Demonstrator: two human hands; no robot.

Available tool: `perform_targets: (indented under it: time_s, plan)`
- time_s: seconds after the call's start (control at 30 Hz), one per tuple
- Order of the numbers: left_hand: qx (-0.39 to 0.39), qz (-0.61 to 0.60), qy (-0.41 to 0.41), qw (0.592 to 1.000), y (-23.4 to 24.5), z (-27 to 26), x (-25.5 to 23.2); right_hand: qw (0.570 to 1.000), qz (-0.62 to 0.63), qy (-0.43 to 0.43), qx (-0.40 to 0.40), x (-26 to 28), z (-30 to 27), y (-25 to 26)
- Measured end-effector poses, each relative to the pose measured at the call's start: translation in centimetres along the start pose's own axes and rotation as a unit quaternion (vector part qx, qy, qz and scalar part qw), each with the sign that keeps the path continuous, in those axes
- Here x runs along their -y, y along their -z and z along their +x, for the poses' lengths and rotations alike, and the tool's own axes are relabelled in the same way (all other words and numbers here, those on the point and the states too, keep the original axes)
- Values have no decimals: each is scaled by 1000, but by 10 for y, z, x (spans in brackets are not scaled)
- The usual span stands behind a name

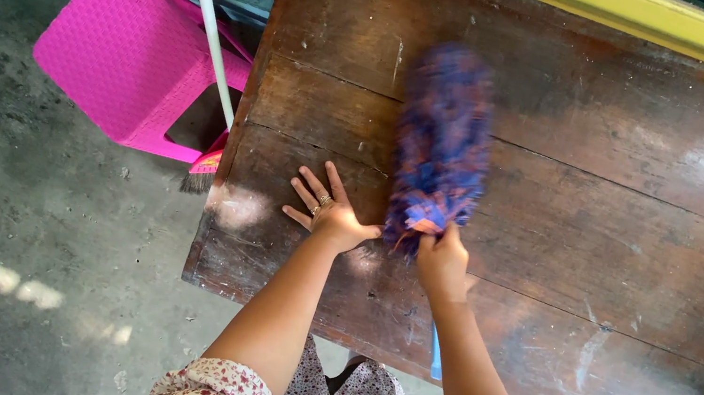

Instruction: The person sweeps a concrete floor with a broom, then uses a duster to wipe a wooden table and the top of a white appliance. The person places the broom aside and continues dusting the surfaces.

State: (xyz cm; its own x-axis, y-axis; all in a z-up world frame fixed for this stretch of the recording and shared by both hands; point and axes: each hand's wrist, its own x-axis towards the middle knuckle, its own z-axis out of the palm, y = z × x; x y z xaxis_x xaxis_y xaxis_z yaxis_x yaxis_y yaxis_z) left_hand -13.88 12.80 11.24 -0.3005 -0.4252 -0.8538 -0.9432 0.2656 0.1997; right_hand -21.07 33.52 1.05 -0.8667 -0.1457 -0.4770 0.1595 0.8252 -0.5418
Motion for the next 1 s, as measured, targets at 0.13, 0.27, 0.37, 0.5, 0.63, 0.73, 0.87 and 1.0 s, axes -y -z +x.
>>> perform_targets:
  time_s: [0.13,0.27,0.37,0.5,0.63,0.73,0.87,1.0]
  plan:
    - [-22,30,18,999,-22,28,10,993,-70,15,89,6,-10,11]
    - [4,4,9,1000,10,-10,-5,997,-48,40,38,-3,11,18]
    - [5,7,8,1000,12,-13,-7,998,-54,26,37,8,12,21]
    - [1,-4,9,1000,-9,13,4,994,-67,46,67,14,-2,13]
    - [-10,22,26,999,-15,20,5,977,-140,82,137,30,-2,24]
    - [5,2,12,1000,4,-2,0,980,-143,50,131,34,12,31]
    - [10,-11,-5,1000,12,-11,-2,992,-95,26,74,34,28,32]
    - [17,-19,-7,1000,5,-6,0,986,-120,39,111,47,15,26]
